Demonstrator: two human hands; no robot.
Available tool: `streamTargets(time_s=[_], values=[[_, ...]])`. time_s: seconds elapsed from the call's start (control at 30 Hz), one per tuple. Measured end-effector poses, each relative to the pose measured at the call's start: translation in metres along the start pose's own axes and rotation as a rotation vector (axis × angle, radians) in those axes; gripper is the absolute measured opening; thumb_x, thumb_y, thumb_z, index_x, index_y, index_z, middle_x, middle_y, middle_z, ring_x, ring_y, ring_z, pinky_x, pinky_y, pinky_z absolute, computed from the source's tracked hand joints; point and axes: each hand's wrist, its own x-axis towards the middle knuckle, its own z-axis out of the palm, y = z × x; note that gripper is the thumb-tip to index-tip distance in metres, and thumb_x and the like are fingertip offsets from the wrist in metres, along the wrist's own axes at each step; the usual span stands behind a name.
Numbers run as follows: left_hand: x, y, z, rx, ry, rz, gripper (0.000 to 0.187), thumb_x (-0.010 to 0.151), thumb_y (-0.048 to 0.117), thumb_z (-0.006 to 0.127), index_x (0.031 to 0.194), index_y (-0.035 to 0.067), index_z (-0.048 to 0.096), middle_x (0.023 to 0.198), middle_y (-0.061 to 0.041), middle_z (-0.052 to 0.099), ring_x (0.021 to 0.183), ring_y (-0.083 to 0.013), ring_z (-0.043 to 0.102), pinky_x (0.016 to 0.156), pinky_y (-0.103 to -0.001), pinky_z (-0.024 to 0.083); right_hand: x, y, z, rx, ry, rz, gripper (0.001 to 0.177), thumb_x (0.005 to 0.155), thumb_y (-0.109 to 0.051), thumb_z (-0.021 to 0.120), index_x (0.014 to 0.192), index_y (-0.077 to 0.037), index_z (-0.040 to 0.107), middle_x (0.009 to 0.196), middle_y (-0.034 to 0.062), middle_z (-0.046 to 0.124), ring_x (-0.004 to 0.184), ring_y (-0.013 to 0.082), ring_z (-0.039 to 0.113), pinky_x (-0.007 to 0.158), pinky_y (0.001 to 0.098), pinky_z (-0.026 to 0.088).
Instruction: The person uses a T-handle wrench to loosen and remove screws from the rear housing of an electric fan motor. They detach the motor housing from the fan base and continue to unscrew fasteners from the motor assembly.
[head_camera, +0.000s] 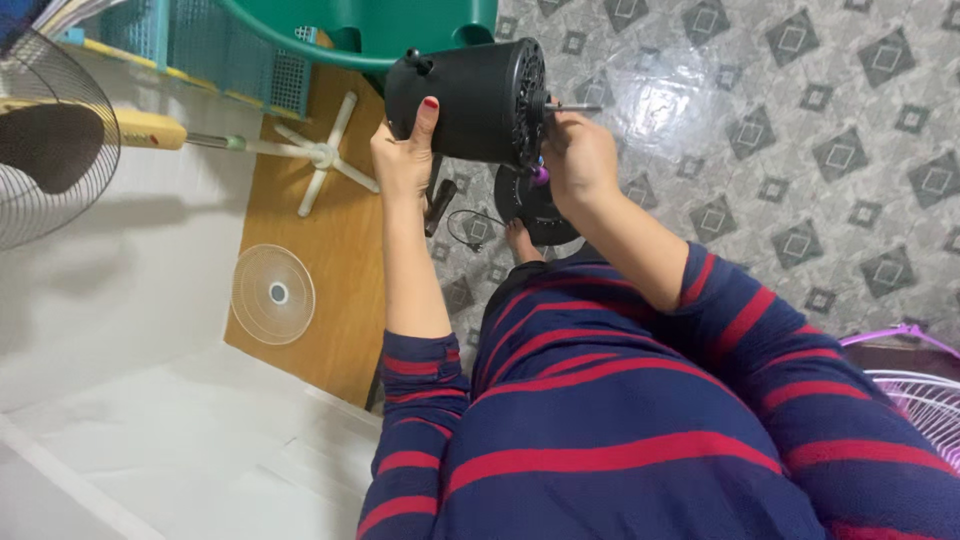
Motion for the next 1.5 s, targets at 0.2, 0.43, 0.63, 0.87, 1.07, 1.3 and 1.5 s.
streamTargets(time_s=[0.2,0.43,0.63,0.87,1.07,1.3,1.5], values=[[-0.023,0.025,0.025,0.069,-0.032,0.08,0.069,0.082,0.055,0.083,0.115,-0.005,0.072,0.106,-0.01,0.078,0.098,-0.0156,0.07,0.09,-0.029,0.055,0.006,-0.02,-0.03,-0.141,-0.042,-0.085,0.013,0.099,-0.002,0.059,0.096,0.0,0.071,0.085,0.0048,0.066,0.071,0.0151,0.058,0.066,0.0291,0.046],[-0.062,0.08,0.094,0.235,-0.21,0.197,0.063,0.083,0.051,0.084,0.117,0.0,0.069,0.105,-0.014,0.081,0.095,-0.0208,0.08,0.085,-0.036,0.063,0.012,-0.091,-0.078,0.064,0.074,-0.188,0.018,0.096,-0.004,0.055,0.101,0.002,0.071,0.096,0.0123,0.075,0.087,0.0237,0.074,0.084,0.0358,0.06],[-0.09,0.126,0.163,0.405,-0.356,0.351,0.067,0.08,0.047,0.087,0.127,0.003,0.068,0.101,-0.016,0.079,0.094,-0.0271,0.077,0.082,-0.037,0.062,-0.029,-0.149,-0.1,0.113,0.036,-0.367,0.023,0.099,-0.01,0.055,0.109,0.003,0.072,0.105,0.0134,0.076,0.1,0.0236,0.072,0.097,0.0361,0.058],[-0.062,0.099,0.133,0.076,-0.527,0.163,0.039,0.088,0.027,0.086,0.114,0.001,0.075,0.103,-0.006,0.081,0.092,-0.0122,0.074,0.084,-0.03,0.061,-0.019,-0.105,-0.115,0.126,0.095,-0.357,0.026,0.093,0.002,0.052,0.11,-0.004,0.072,0.106,0.0044,0.072,0.09,0.015,0.065,0.077,0.026,0.05],[-0.034,0.073,0.097,-0.047,-0.442,0.119,0.036,0.091,0.021,0.084,0.116,-0.002,0.074,0.109,-0.004,0.076,0.098,-0.0096,0.067,0.092,-0.026,0.053,-0.006,-0.059,-0.087,0.004,0.021,-0.418,0.01,0.101,0.004,0.064,0.105,0.001,0.073,0.089,0.0051,0.071,0.066,0.0086,0.053,0.057,0.0211,0.039],[-0.024,0.048,0.061,-0.054,-0.393,0.087,0.039,0.091,0.022,0.084,0.119,-0.004,0.072,0.112,-0.004,0.076,0.1,-0.0099,0.068,0.094,-0.025,0.053,-0.007,-0.043,-0.068,-0.336,-0.125,-0.666,0.018,0.099,0.01,0.063,0.114,0.006,0.072,0.118,0.0146,0.071,0.105,0.0159,0.07,0.091,0.0278,0.058],[-0.021,0.039,0.039,-0.198,-0.35,0.028,0.046,0.089,0.022,0.086,0.123,-0.004,0.07,0.115,-0.005,0.074,0.102,-0.0105,0.067,0.095,-0.025,0.052,-0.019,-0.041,-0.056,-0.576,-0.297,-0.878,0.022,0.094,0.012,0.067,0.113,0.002,0.071,0.149,0.0247,0.055,0.135,0.0249,0.061,0.106,0.0318,0.054]])
